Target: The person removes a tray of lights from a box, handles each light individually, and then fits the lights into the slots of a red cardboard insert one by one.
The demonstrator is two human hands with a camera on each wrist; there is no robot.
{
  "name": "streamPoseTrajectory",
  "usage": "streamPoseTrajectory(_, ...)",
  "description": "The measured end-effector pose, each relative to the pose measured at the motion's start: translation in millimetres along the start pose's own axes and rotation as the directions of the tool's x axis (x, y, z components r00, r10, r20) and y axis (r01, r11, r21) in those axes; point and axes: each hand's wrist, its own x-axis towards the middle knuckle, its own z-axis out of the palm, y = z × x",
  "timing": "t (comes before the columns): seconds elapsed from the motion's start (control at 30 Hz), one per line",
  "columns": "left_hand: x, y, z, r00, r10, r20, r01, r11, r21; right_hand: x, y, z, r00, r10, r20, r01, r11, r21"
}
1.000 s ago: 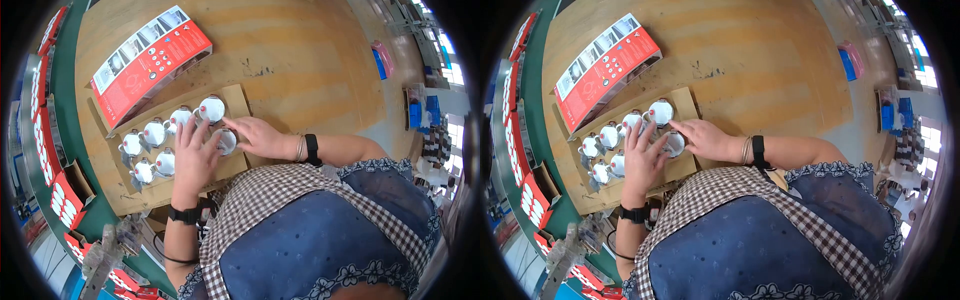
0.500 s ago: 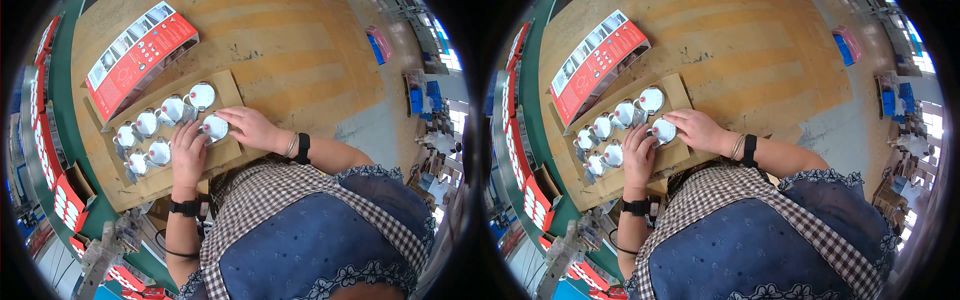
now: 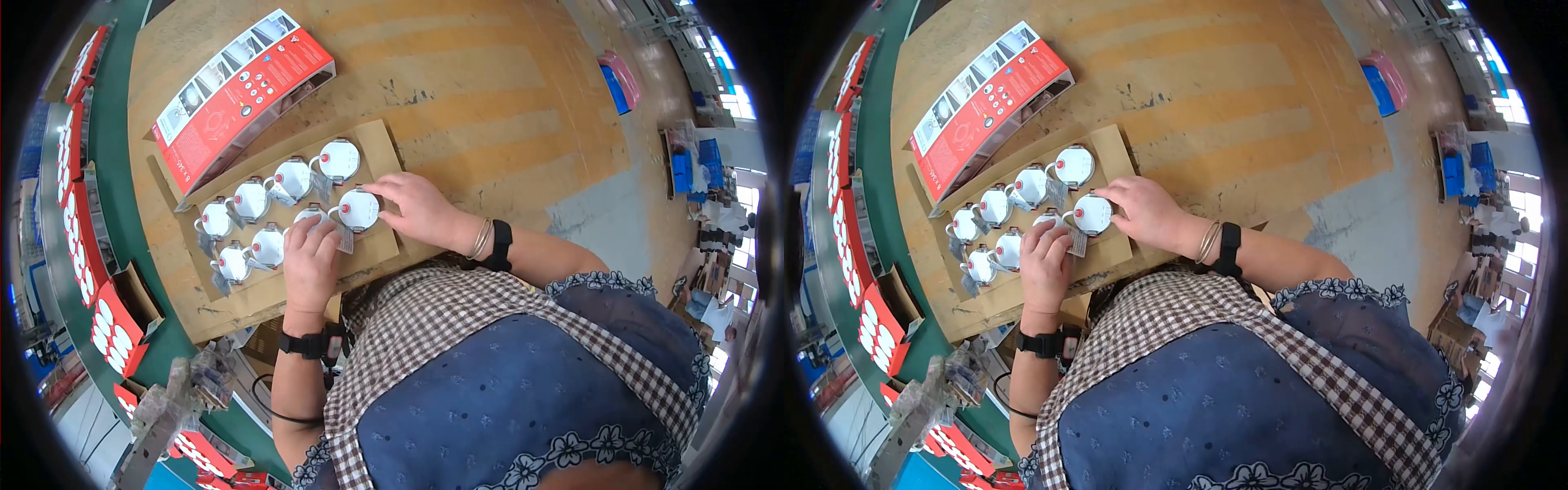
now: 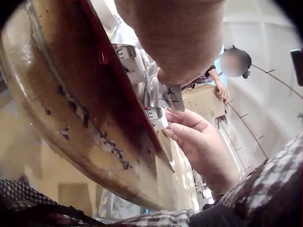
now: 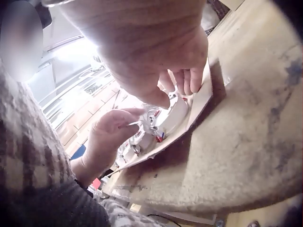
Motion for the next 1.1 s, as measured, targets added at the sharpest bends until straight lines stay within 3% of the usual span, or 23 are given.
streamPoseTrajectory(0.2, 0, 5, 2, 0.997, -0.029, 0.069, 0.028, 1.0, 0.003, 2, 9, 6, 0.999, -0.039, 0.0, 0.039, 0.999, -0.011)
streamPoseTrajectory(0.37, -2, 14, 12, 0.981, -0.171, 0.092, 0.17, 0.985, 0.019, 3, 12, 9, 0.998, -0.058, -0.021, 0.058, 0.998, 0.013)
streamPoseTrajectory(0.6, -2, 16, 11, 0.984, -0.138, 0.116, 0.126, 0.986, 0.105, 9, 11, 7, 0.998, -0.055, -0.01, 0.055, 0.998, 0.007)
streamPoseTrajectory(0.67, -4, 14, 9, 0.988, -0.1, 0.12, 0.09, 0.992, 0.085, 13, 8, 1, 0.991, 0.08, 0.108, -0.094, 0.987, 0.133)
streamPoseTrajectory(0.8, -5, 12, 2, 0.992, -0.073, 0.103, 0.075, 0.997, -0.014, 31, 22, -5, 0.993, 0.071, 0.097, -0.097, 0.948, 0.305)
streamPoseTrajectory(0.87, -4, 9, 0, 0.993, -0.065, 0.101, 0.069, 0.997, -0.04, 48, 14, -19, 0.982, 0.16, 0.1, -0.182, 0.944, 0.276)
streamPoseTrajectory(0.93, -3, 6, -4, 0.994, -0.058, 0.097, 0.065, 0.996, -0.065, 60, 2, -25, 0.986, 0.138, 0.093, -0.157, 0.957, 0.243)
streamPoseTrajectory(1.0, -4, 4, -7, 0.996, -0.051, 0.069, 0.061, 0.988, -0.141, 73, -11, -22, 0.999, -0.021, -0.031, 0.022, 1.0, 0.022)
streamPoseTrajectory(1.03, -4, 2, -9, 0.996, -0.055, 0.071, 0.066, 0.984, -0.164, 78, -16, -15, 0.999, -0.023, -0.025, 0.023, 1.0, 0.021)
streamPoseTrajectory(1.1, -4, -2, -9, 0.992, -0.12, 0.044, 0.125, 0.981, -0.148, 89, -25, 5, 0.977, -0.161, -0.136, 0.142, 0.98, -0.141)
